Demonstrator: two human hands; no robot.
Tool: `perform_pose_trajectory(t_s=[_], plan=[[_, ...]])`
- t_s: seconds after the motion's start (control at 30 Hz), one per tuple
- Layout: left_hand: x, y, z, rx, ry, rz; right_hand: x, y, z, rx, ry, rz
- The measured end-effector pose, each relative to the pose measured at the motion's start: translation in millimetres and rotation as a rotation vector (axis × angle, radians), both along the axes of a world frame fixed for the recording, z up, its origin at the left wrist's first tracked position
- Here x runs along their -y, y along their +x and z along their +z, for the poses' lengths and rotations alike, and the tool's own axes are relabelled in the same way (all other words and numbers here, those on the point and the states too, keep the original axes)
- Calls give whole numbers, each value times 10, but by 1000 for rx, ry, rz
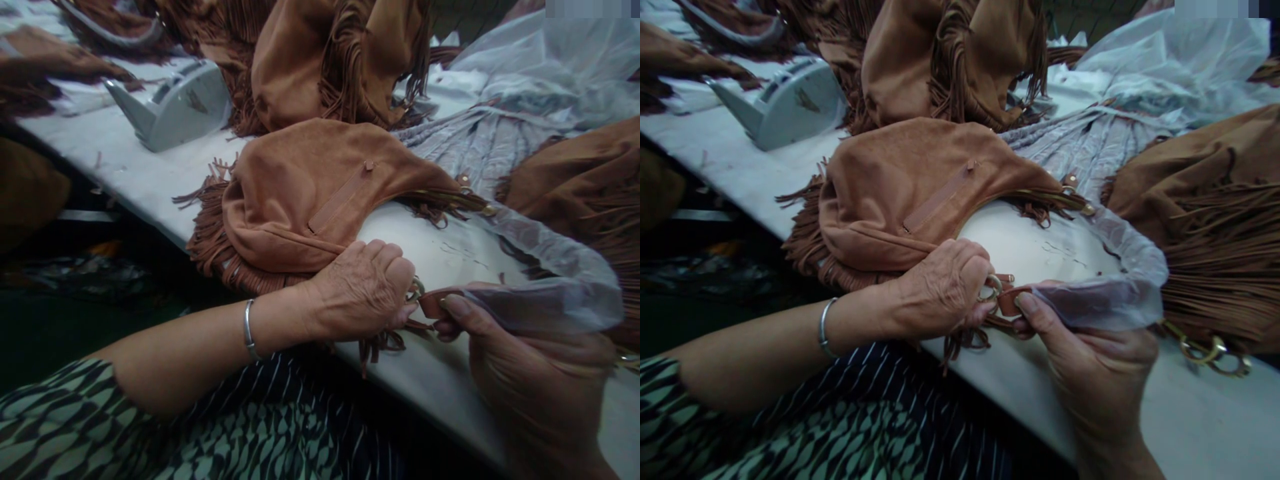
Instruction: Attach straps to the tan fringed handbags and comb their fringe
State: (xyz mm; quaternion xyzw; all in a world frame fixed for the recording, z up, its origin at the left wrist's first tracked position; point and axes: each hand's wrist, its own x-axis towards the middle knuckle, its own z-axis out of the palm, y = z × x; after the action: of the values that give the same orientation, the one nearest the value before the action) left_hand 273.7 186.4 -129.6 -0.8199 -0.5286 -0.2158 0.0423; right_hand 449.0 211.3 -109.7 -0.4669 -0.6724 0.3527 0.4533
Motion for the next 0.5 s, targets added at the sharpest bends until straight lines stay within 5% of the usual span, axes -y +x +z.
perform_pose_trajectory(t_s=[0.5], plan=[[-37, -18, -44, 148, 32, -16, 73, -175, -43, -26, 0, -200]])
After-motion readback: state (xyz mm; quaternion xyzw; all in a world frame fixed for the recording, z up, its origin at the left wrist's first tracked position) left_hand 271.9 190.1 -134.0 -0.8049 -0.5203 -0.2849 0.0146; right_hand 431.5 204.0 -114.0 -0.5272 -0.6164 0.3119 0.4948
